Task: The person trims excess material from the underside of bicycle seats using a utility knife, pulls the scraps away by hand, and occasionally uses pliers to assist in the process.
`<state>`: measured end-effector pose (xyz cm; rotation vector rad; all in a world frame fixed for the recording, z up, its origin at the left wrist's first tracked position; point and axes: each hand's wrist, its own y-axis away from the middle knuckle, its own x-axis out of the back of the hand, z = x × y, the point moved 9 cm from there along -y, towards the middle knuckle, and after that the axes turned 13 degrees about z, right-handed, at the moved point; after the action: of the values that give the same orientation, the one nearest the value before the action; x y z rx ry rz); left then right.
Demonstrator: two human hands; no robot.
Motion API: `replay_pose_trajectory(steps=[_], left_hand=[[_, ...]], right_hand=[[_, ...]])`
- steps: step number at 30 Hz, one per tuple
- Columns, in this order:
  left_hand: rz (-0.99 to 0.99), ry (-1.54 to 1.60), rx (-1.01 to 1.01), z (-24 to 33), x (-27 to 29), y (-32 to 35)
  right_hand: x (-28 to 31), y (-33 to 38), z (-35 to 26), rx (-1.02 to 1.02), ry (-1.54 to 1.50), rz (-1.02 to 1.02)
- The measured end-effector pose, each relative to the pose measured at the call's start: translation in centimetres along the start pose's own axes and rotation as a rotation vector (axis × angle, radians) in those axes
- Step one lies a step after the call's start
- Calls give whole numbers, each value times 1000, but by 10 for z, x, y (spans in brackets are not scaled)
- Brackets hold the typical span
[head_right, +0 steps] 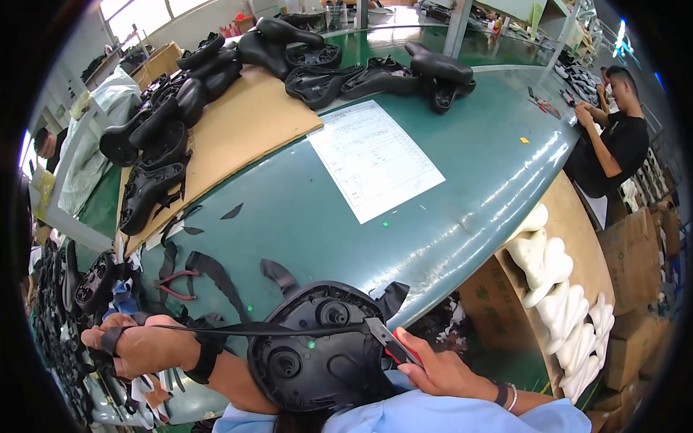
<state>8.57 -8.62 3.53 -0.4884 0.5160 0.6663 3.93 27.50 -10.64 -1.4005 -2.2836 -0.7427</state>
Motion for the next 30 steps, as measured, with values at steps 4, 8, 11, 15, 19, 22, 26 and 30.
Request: replay_pose_trajectory(steps=[4, 8, 11, 15, 19, 22, 26, 30], left_hand=[[29, -201, -106, -2, -5, -6], [107, -243, -106, -17, -12, -10], [-7, -211, -283, -7, -19, -39], [-1087, -867, -405, -102, -19, 32], [-2381, -720, -95, -134, 50, 172], [-2080, -583, 291, -144, 2, 127], [-994, -374, 763, -202, -63, -21], [-1761, -442, 426, -146, -68, 95]], right_hand=[[1, -9, -15, 142, 51, -13], [-13, -26, -18, 136, 292, -37], [-20, -26, -12, 33, 110, -123], [0, -46, -9, -163, -154, 90], [21, -89, -14, -17, -261, 222], [57, -141, -34, 90, -158, 348], [110, -240, -55, 194, -284, 473], [190, -364, 9, 124, -488, 646]])
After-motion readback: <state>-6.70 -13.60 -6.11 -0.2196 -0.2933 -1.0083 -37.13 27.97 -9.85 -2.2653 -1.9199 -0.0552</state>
